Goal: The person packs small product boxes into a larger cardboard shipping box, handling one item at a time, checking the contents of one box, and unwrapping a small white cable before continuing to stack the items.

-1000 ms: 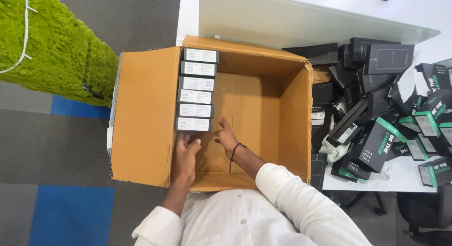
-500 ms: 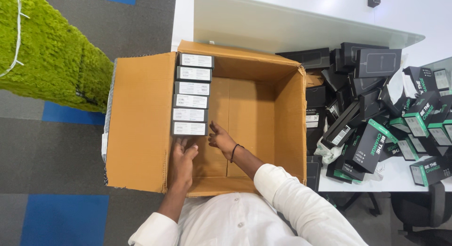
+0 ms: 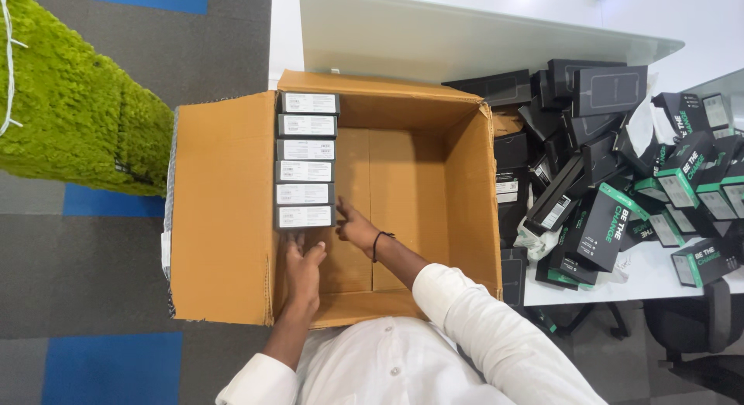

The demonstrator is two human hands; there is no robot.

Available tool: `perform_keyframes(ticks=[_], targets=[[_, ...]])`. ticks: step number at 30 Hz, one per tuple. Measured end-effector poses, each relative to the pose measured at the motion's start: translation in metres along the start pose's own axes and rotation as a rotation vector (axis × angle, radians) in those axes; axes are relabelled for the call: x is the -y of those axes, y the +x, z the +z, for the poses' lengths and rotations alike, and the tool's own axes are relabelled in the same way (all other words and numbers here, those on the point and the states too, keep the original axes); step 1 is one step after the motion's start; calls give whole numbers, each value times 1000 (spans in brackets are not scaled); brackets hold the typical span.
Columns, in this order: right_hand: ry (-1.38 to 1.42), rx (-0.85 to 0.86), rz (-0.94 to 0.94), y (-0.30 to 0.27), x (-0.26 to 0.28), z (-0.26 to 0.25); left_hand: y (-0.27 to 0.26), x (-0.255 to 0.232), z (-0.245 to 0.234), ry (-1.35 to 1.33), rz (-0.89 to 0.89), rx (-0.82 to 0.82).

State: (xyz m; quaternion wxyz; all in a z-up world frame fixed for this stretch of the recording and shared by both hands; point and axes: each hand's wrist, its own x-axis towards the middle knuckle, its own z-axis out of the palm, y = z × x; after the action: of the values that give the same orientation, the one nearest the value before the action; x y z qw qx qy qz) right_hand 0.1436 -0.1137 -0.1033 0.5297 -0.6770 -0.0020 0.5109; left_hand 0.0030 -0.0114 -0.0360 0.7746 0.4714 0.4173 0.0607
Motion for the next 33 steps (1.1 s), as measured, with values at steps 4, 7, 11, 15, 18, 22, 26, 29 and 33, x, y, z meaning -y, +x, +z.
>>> perform_keyframes(ticks=[4,7,11,15,18,22,26,29,33], targets=[[124,-123,-38,7,6,-9,-5,-6,5,20,-92,-2],[66,-151,-149,9,17,-1,-4,-7,8,17,-11,8],[118,93,-212,-1,36,9,7,-1,7,-37,-16,-3],[175,102,-156,0,36,-12,27,15,0,-131,-82,21],[179,17,-93,12,25,-23,29,21,-7,-171,-113,40],[196,-165,-133,30,35,-20,30,10,-7,-182,-134,24],[-1,-116,-291,17,55,-4,32,11,-10,-238,-140,75],[129,36,-315,18,64,2,35,14,-13,-322,-140,84],[153,9,-173,24,69,-19,38,12,-13,-402,-133,102]])
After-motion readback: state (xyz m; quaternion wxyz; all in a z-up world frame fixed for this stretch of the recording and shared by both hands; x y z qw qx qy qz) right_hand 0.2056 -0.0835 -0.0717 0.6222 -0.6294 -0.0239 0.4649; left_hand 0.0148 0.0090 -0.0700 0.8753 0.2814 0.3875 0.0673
